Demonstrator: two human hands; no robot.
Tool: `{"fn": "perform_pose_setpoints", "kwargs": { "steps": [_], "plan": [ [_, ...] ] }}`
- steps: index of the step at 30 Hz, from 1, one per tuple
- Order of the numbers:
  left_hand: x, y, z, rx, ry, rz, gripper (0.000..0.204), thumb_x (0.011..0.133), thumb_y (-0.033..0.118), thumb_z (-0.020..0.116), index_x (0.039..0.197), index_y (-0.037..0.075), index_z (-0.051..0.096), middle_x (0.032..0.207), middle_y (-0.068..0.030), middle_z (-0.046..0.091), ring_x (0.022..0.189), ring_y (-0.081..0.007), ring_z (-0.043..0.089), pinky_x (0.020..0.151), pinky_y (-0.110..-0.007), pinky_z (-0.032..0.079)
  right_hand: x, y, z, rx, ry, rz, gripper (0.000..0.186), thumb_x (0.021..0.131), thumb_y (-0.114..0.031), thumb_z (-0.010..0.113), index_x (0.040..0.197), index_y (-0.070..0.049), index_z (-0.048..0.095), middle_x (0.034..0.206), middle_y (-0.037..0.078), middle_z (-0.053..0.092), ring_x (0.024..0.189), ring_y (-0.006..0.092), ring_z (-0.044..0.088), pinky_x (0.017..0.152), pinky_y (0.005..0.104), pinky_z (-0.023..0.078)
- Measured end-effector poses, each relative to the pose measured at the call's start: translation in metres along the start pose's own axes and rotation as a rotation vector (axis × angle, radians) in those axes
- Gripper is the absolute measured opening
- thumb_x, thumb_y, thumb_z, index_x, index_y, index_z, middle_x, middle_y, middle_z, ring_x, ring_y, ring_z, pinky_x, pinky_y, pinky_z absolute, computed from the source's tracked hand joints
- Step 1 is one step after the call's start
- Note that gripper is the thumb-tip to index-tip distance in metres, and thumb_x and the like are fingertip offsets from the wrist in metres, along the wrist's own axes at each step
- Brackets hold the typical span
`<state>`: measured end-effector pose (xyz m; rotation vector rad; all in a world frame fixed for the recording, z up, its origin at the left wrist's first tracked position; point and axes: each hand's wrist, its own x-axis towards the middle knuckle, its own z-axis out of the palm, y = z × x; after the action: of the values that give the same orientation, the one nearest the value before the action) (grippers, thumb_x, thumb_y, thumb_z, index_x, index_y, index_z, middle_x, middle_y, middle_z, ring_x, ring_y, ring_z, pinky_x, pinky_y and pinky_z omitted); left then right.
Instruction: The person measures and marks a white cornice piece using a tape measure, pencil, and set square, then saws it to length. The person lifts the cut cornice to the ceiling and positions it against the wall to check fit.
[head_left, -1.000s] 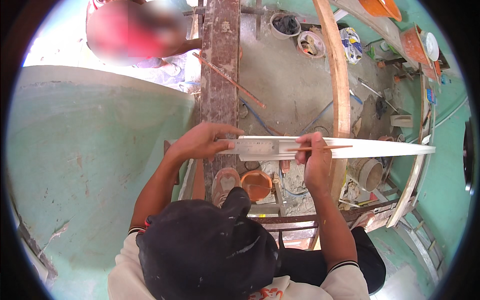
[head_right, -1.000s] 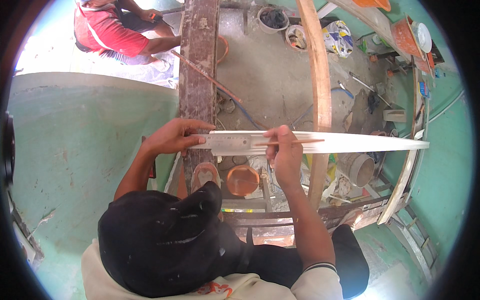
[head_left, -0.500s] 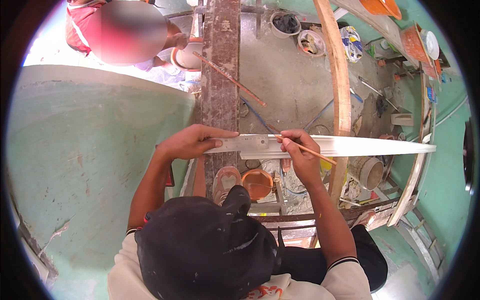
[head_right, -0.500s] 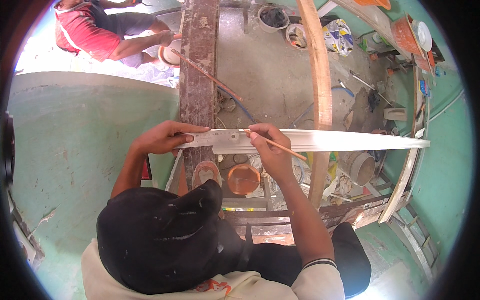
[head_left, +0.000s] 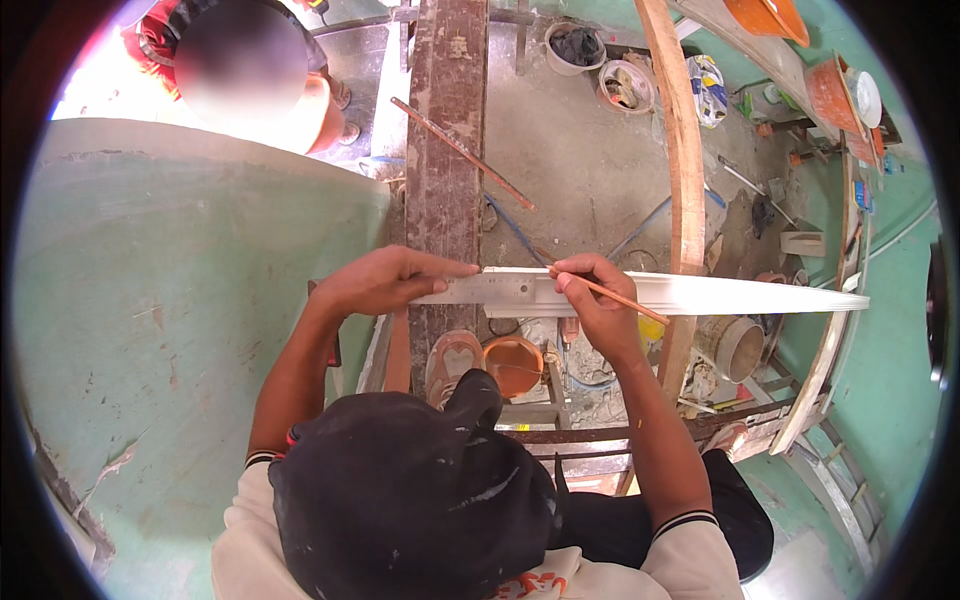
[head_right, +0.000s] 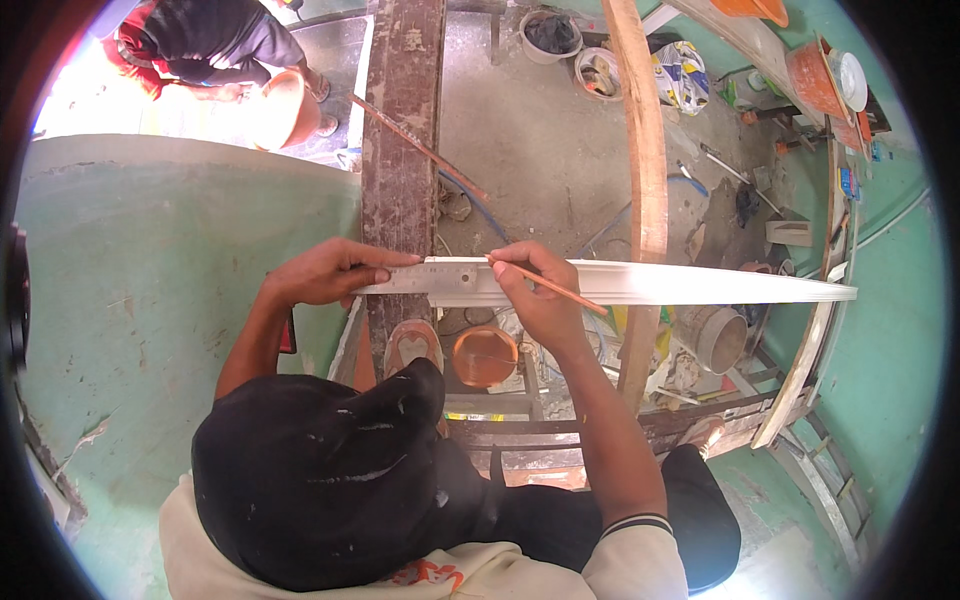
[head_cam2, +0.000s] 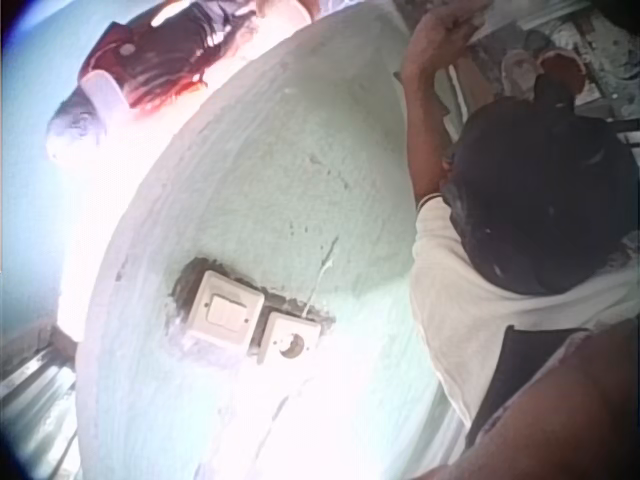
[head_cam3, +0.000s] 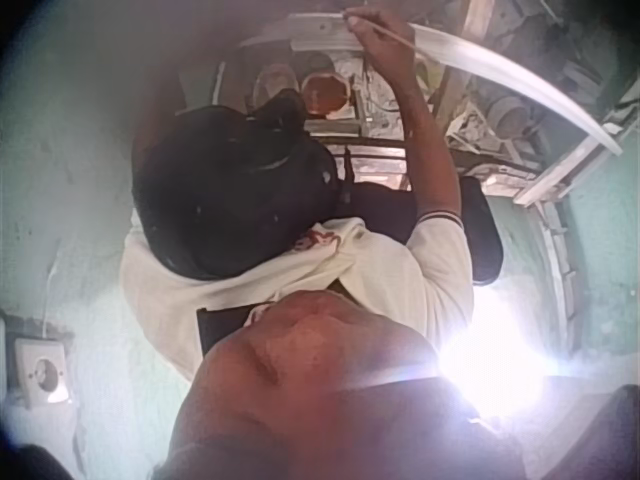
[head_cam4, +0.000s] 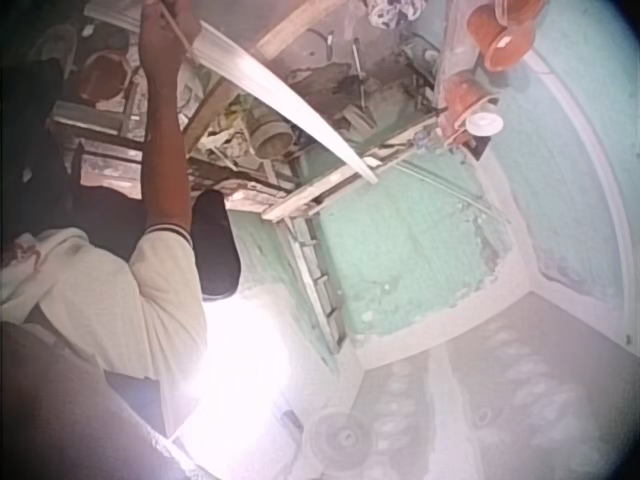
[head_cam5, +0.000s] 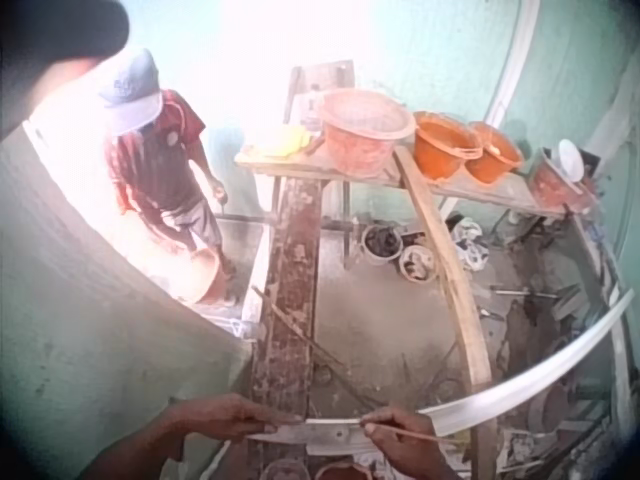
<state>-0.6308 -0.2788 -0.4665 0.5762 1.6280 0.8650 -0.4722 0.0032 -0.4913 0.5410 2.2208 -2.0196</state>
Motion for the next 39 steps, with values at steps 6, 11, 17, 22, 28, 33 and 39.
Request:
{"fn": "perform_pose_setpoints", "kwargs": {
  "steps": [6, 11, 17, 22, 28, 33, 39],
  "plan": [
    [-0.001, 0.007, -0.001, 0.033, -0.031, -0.035, 0.046, 0.104, 0.012, 0.056, 0.148, 0.027, 0.059, 0.124, -0.0122, 0.074, 0.095, -0.0181, 0.067, 0.091, -0.038, 0.053, 0.002, -0.003, 0.004, 0.004, -0.009, 0.006, 0.017, 0.095, -0.010, 0.069, 0.108, 0.001, 0.072, 0.102, 0.009, 0.075, 0.093, 0.0145, 0.070, 0.083, 0.0285, 0.054],
    [0.004, -0.005, -0.001, 0.011, -0.063, -0.031, 0.046, 0.108, 0.016, 0.052, 0.150, 0.036, 0.055, 0.102, -0.0038, 0.069, 0.071, -0.0101, 0.056, 0.064, -0.029, 0.058, 0.005, -0.009, 0.004, -0.099, -0.020, -0.071, 0.015, 0.093, -0.009, 0.070, 0.105, 0.000, 0.073, 0.098, 0.008, 0.075, 0.088, 0.0137, 0.070, 0.077, 0.0283, 0.055],
    [0.004, -0.002, -0.002, 0.013, -0.062, -0.039, 0.047, 0.107, 0.015, 0.052, 0.149, 0.034, 0.056, 0.108, -0.0058, 0.072, 0.072, -0.0111, 0.058, 0.068, -0.031, 0.058, 0.014, -0.022, -0.001, -0.401, -0.035, -0.341, 0.011, 0.089, -0.007, 0.073, 0.099, -0.005, 0.074, 0.092, 0.005, 0.074, 0.086, 0.0197, 0.069, 0.073, 0.0346, 0.053],
    [0.003, 0.007, -0.005, 0.019, -0.077, -0.073, 0.048, 0.105, 0.011, 0.053, 0.149, 0.031, 0.057, 0.116, -0.0094, 0.075, 0.076, -0.0133, 0.059, 0.076, -0.036, 0.056, 0.016, -0.012, -0.003, -0.383, -0.080, -0.323, 0.012, 0.090, -0.005, 0.069, 0.101, -0.003, 0.075, 0.099, 0.009, 0.074, 0.096, 0.0198, 0.070, 0.086, 0.0347, 0.053],
    [0.002, 0.003, -0.003, 0.057, -0.040, 0.013, 0.048, 0.104, 0.011, 0.053, 0.148, 0.030, 0.058, 0.114, -0.0102, 0.075, 0.076, -0.0135, 0.061, 0.078, -0.036, 0.057, 0.012, -0.010, 0.000, -0.282, -0.093, -0.212, 0.012, 0.092, -0.006, 0.069, 0.102, -0.002, 0.075, 0.101, 0.009, 0.074, 0.098, 0.0194, 0.069, 0.090, 0.0342, 0.053],
    [0.006, 0.002, -0.002, 0.005, -0.049, -0.041, 0.046, 0.106, 0.013, 0.052, 0.147, 0.032, 0.059, 0.104, -0.0065, 0.072, 0.072, -0.0112, 0.059, 0.069, -0.033, 0.058, 0.014, -0.007, 0.000, -0.245, -0.057, -0.230, 0.014, 0.090, -0.009, 0.072, 0.101, -0.003, 0.077, 0.095, 0.008, 0.074, 0.089, 0.0208, 0.068, 0.080, 0.0343, 0.054],
    [0.006, -0.006, -0.001, 0.028, -0.025, 0.035, 0.046, 0.107, 0.013, 0.052, 0.147, 0.034, 0.059, 0.097, -0.0038, 0.070, 0.069, -0.0094, 0.056, 0.063, -0.030, 0.058, 0.018, -0.012, -0.002, -0.260, -0.089, -0.242, 0.015, 0.090, -0.008, 0.070, 0.101, -0.001, 0.077, 0.094, 0.009, 0.074, 0.090, 0.0201, 0.067, 0.081, 0.0341, 0.053]
  ]
}}
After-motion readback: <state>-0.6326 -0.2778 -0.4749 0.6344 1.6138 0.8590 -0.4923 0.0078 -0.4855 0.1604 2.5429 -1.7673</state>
